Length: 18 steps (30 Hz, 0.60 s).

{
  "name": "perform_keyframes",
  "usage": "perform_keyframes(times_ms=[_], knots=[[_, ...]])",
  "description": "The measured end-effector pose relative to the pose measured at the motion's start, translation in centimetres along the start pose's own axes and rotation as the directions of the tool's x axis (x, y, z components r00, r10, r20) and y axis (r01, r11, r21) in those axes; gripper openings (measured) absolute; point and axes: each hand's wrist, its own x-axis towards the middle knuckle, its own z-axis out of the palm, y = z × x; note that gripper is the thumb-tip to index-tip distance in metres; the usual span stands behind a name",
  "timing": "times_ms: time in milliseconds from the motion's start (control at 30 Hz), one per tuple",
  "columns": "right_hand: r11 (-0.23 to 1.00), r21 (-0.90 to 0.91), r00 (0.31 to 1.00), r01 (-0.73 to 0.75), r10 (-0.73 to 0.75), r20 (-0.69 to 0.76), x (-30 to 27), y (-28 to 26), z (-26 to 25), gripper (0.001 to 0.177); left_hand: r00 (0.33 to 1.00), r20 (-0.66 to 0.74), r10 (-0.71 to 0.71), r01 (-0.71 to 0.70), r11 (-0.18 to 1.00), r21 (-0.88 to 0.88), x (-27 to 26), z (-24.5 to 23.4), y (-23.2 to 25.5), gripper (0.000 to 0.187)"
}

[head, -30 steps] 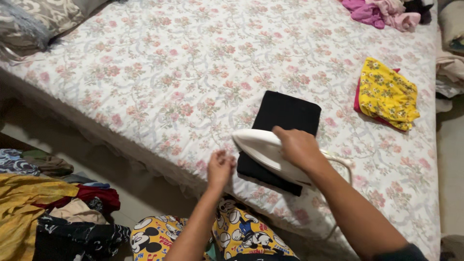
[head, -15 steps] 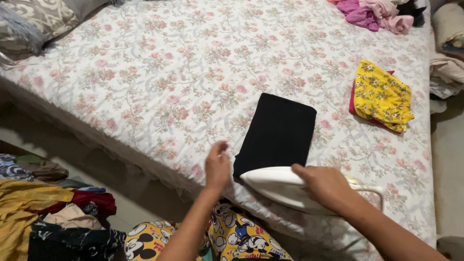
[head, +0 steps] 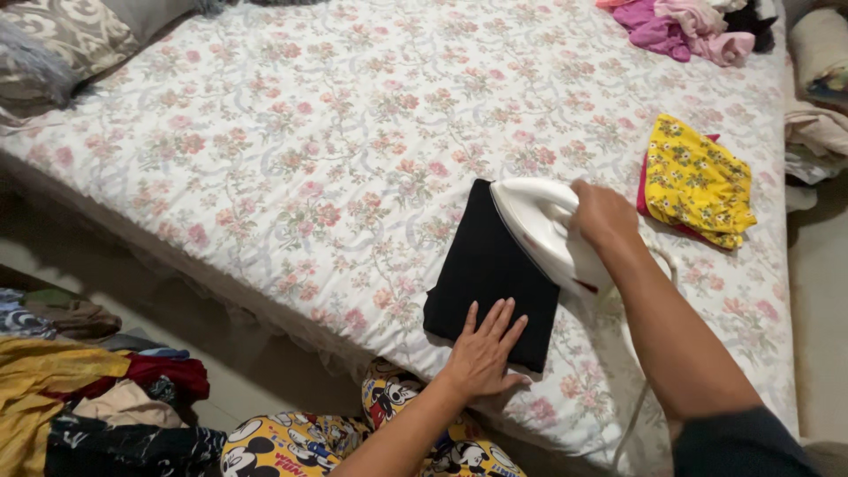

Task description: The person irons a black t-shirt and a striped shirt on a bed, smoothing each section with an iron, folding the garments, and stacking them. The person handles the clothes one at a time, turning them over and pressing each side before folding.

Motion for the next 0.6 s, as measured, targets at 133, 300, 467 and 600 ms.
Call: perform_keyframes(times_ms=[133, 300, 467, 600], knots=[[1.0, 0.012, 0.997, 0.01, -0.009, -0.078, 3.9, -1.3, 0.8, 0.039, 1.0, 0.014, -0.003, 0.003, 1.0, 0.03, -0.1, 0.1, -0.1, 0.104], [0.999, 0.021, 1.0, -0.029, 0.029, -0.003, 4.8, -0.6, 1.7, 0.041, 0.994, 0.074, -0.077, 0.07, 0.993, 0.093, 0.0, 1.4, 0.4, 0.099], [0.998, -0.061, 0.999, -0.031, 0.03, -0.017, 4.1, 2.8, 1.6, 0.038, 0.968, -0.131, -0.215, 0.249, 0.901, 0.356, 3.1, 4.4, 2.9, 0.101], [0.993, -0.021, 0.993, -0.113, 0.112, -0.04, 3.0, 6.8, 2.3, 0.042, 0.819, 0.397, -0.414, 0.37, 0.91, 0.187, 5.6, 3.7, 5.0, 0.125]])
